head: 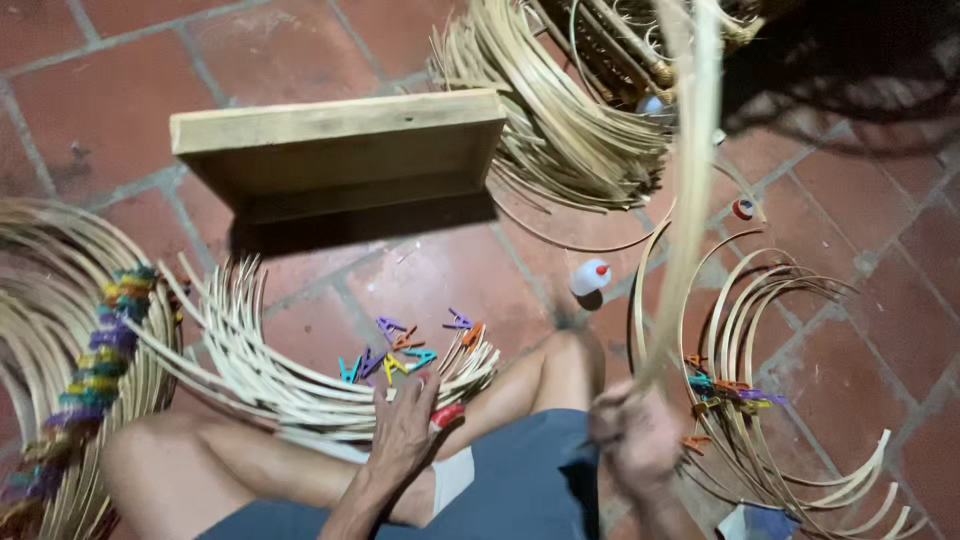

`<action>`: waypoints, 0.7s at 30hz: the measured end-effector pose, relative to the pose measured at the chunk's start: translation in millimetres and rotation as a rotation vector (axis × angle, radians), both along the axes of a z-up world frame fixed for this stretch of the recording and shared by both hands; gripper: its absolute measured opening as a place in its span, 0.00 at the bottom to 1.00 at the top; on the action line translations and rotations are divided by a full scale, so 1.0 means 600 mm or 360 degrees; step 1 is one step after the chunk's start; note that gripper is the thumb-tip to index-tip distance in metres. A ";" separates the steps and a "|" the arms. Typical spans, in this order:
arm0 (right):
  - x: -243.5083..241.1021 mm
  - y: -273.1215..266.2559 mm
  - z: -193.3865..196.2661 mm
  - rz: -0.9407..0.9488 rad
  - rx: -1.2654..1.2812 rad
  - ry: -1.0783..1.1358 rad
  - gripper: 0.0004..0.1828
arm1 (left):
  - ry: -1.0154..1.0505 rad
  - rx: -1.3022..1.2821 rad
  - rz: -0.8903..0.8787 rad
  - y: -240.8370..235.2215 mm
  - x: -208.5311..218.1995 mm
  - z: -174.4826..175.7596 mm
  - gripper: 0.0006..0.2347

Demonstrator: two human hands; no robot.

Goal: The person sits on a tiled floor and repeatedly picks up thin bamboo strips, bends them into curved shapes, and secures them with colorful clothespins. The person also applies glue to a small object and places the bent strips into a wooden box.

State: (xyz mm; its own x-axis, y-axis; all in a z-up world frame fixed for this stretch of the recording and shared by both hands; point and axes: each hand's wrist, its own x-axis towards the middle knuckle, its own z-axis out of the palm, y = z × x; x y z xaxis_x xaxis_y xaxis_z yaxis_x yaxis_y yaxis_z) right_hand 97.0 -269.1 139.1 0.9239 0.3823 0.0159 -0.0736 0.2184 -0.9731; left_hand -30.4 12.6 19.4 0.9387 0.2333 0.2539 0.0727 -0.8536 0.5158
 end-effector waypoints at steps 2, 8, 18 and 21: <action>-0.097 0.000 -0.106 -0.0371 -0.0437 0.0119 0.15 | -0.0042 -0.0129 -0.0028 0.001 -0.010 0.032 0.33; -0.114 -0.010 -0.192 -0.0454 -0.0758 -0.0598 0.12 | -0.0529 -0.0129 -0.0178 -0.036 -0.031 0.143 0.22; -0.051 0.096 0.004 0.1702 -0.2260 -0.1184 0.05 | -0.0306 -0.0161 -0.0624 -0.064 -0.077 0.189 0.21; -0.029 0.115 0.045 0.1868 -0.2142 -0.1117 0.08 | 0.0082 -0.0546 -0.0937 -0.066 -0.064 0.163 0.14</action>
